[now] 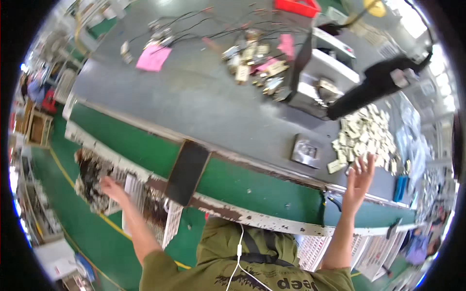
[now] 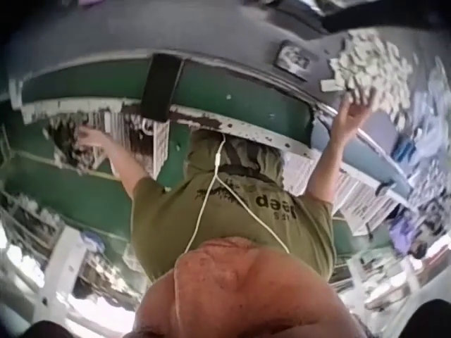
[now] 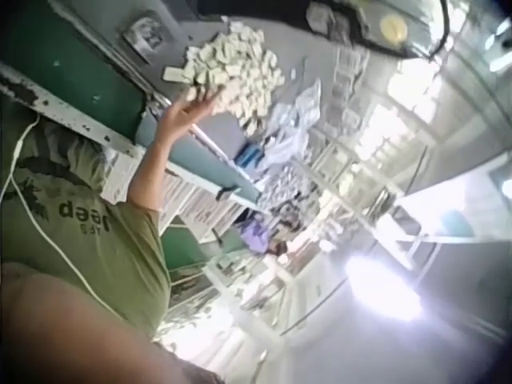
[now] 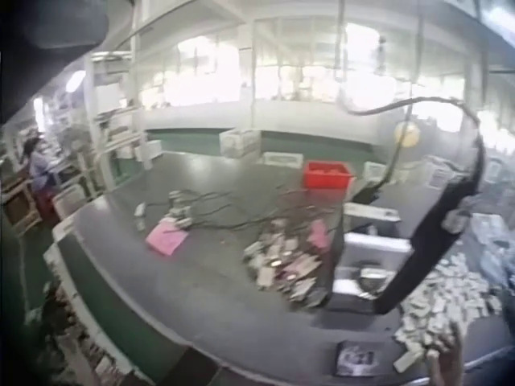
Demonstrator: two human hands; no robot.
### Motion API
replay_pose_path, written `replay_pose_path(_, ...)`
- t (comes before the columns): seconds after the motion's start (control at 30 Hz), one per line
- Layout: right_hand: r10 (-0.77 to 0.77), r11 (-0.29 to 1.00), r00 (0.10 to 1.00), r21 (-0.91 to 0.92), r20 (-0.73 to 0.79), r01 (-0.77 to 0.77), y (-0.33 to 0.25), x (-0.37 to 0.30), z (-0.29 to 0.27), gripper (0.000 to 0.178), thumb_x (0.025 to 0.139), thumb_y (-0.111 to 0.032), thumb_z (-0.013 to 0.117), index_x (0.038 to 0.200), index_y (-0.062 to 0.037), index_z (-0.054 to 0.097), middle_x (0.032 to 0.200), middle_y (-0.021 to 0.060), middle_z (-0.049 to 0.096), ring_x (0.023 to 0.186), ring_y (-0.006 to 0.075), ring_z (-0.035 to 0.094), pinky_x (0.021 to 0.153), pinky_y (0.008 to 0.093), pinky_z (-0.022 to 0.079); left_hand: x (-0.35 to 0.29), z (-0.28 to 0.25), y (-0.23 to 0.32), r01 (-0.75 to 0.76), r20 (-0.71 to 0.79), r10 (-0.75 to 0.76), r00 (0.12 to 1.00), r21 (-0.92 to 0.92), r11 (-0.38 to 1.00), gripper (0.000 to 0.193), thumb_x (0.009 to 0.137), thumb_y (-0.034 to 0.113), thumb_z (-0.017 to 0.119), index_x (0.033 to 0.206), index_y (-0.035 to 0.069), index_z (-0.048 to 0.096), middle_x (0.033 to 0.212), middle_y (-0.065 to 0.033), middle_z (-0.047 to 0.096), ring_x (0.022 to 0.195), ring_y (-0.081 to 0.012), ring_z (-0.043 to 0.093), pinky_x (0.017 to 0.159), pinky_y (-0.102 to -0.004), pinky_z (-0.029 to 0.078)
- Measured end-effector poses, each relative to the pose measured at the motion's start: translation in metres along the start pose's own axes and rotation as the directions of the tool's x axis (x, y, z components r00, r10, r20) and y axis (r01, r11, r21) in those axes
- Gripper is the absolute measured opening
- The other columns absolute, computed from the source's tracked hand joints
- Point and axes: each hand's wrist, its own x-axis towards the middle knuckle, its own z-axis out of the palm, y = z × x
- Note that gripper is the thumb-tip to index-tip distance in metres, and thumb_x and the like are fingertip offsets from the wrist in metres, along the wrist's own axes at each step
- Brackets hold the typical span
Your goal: Manually attaching small plastic connectors to ends of electrical wires on an assembly line.
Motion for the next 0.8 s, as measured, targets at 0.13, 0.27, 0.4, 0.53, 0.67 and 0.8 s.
replay_pose_path(0.13,-0.027,0.992,1.0,0.123,-0.005,0.028,-0.01,0.002,0.007,0.062,0.093,0.003,0.05,0.149,-0.0023,0.024,0.152,0.0148,0.03,0.129,0.0248,0.044,0.105,0.0372,0.036,-0.11,0.082,0.224,-0.548,0.199,0.63,0.751,-0.344,0.762,0.04,0.096,0.017,0.057,0.13,-0.001,0.044,0.128,-0.0115,0.053,0.113,-0.0212,0.055,0.098,-0.034,0.043)
replay_pose_path(0.27,-0.07,0.988,0.996,0.141,0.057,0.062,-0.019,0.001,0.017,0.062,0.091,0.005,0.05,0.148,-0.0023,0.025,0.151,0.0162,0.031,0.127,0.0263,0.046,0.105,0.0388,0.039,-0.221,0.177,0.306,-0.655,0.622,0.752,0.217,-0.479,0.584,0.036,0.086,0.008,0.065,0.12,0.008,0.055,0.129,-0.01,0.055,0.119,-0.0238,0.052,0.096,-0.0343,0.044)
replay_pose_path(0.4,-0.135,0.971,0.98,0.217,0.146,0.102,-0.033,-0.004,0.03,0.064,0.089,0.009,0.05,0.147,-0.0022,0.025,0.151,0.0159,0.03,0.126,0.0269,0.048,0.104,0.0392,0.041,-0.281,0.243,0.308,-0.655,0.681,0.731,0.046,-0.532,0.536,0.038,0.083,0.015,0.067,0.119,0.008,0.056,0.119,-0.0143,0.057,0.115,-0.0321,0.053,0.092,-0.0374,0.046)
replay_pose_path(0.53,-0.099,0.977,0.973,0.208,0.209,0.054,-0.037,-0.01,0.03,0.062,0.086,0.012,0.051,0.144,-0.0012,0.032,0.147,0.0156,0.035,0.122,0.0259,0.051,0.1,0.0381,0.044,-0.297,0.271,0.31,-0.802,0.693,0.72,0.043,-0.406,0.438,0.038,0.083,0.02,0.068,0.117,0.005,0.058,0.108,-0.0149,0.06,0.096,-0.0329,0.059,0.085,-0.0377,0.048)
replay_pose_path(0.67,-0.146,0.977,0.952,0.19,0.27,0.095,-0.038,-0.011,0.027,0.053,0.085,0.01,0.054,0.136,-0.0008,0.044,0.142,0.0156,0.042,0.115,0.0241,0.056,0.097,0.0364,0.047,-0.29,0.239,0.315,-0.727,0.77,0.628,0.111,-0.368,0.58,0.036,0.084,0.017,0.066,0.117,0.003,0.058,0.102,-0.0119,0.062,0.083,-0.0237,0.063,0.077,-0.0333,0.05)
replay_pose_path(0.8,-0.149,0.98,0.848,0.192,0.508,0.057,-0.063,0.001,0.045,0.04,0.086,0.005,0.059,0.125,-0.0008,0.056,0.138,0.016,0.046,0.108,0.0227,0.061,0.091,0.0332,0.05,-0.278,0.186,0.313,-0.481,0.905,0.42,0.075,-0.336,0.81,0.03,0.089,0.013,0.063,0.115,0.0,0.053,0.098,-0.0053,0.06,0.08,-0.0111,0.057,0.074,-0.0253,0.047)
